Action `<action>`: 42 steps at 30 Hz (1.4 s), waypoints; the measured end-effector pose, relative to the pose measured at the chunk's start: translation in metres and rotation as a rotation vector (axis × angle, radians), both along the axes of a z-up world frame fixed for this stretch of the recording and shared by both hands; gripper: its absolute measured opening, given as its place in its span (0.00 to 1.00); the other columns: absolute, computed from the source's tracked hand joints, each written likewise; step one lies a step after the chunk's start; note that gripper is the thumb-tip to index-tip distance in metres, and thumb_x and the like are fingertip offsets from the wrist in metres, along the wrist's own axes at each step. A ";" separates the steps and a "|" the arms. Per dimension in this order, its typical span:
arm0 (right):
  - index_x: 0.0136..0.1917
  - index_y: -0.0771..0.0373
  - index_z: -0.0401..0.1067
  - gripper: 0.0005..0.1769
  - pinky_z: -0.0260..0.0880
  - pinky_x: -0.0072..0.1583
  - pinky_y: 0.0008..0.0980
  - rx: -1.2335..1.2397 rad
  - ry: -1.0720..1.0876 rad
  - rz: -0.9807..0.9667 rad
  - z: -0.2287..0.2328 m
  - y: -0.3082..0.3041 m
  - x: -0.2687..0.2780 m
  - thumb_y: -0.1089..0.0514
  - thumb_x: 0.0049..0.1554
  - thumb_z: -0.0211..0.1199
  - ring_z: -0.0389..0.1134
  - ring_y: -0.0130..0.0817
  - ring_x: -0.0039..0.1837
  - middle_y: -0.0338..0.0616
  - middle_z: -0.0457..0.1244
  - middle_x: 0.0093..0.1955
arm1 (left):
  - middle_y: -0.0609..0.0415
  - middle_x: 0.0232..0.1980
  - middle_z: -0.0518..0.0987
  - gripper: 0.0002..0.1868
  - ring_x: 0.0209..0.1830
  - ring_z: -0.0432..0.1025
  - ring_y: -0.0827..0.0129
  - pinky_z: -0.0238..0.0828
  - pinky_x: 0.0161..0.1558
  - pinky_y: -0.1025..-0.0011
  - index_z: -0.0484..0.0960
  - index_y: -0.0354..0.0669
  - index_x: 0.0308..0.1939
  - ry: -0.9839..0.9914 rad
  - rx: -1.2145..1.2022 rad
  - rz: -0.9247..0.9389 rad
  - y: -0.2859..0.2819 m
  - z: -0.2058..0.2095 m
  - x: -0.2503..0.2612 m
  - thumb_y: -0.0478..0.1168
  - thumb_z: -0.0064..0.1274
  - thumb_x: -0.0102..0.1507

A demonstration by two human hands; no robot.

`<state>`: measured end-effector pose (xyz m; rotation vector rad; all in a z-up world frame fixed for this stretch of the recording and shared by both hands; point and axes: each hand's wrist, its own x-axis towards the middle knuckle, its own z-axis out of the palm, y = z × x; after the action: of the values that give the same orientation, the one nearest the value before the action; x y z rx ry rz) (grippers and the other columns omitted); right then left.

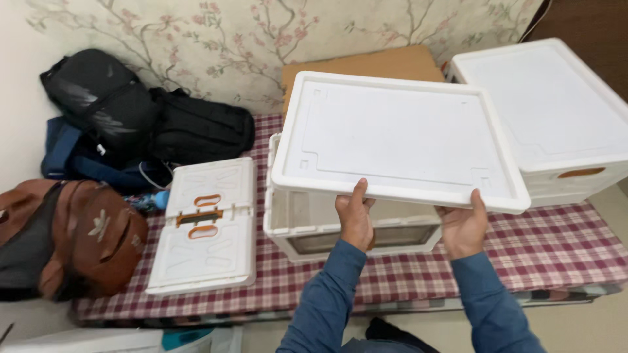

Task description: The person assembles a white plastic storage box by unfolding its sides and securing the lid. They then repeat the process with a second, smaller box, unfolding its sides and closing the lid. The person handles the boxes by hand on a checkered surface.

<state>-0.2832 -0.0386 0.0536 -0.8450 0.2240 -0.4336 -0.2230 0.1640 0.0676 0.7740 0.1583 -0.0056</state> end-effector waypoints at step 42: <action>0.69 0.66 0.61 0.25 0.72 0.65 0.37 0.067 0.067 0.180 0.031 -0.051 0.047 0.55 0.61 0.60 0.68 0.37 0.63 0.48 0.62 0.63 | 0.42 0.54 0.74 0.22 0.54 0.75 0.56 0.76 0.64 0.58 0.68 0.26 0.52 0.074 0.020 0.103 0.060 0.013 0.042 0.36 0.59 0.61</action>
<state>-0.2366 -0.0891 0.0846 -0.8073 0.2208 -0.2289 -0.1806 0.2245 0.0809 0.7856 0.2683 0.0649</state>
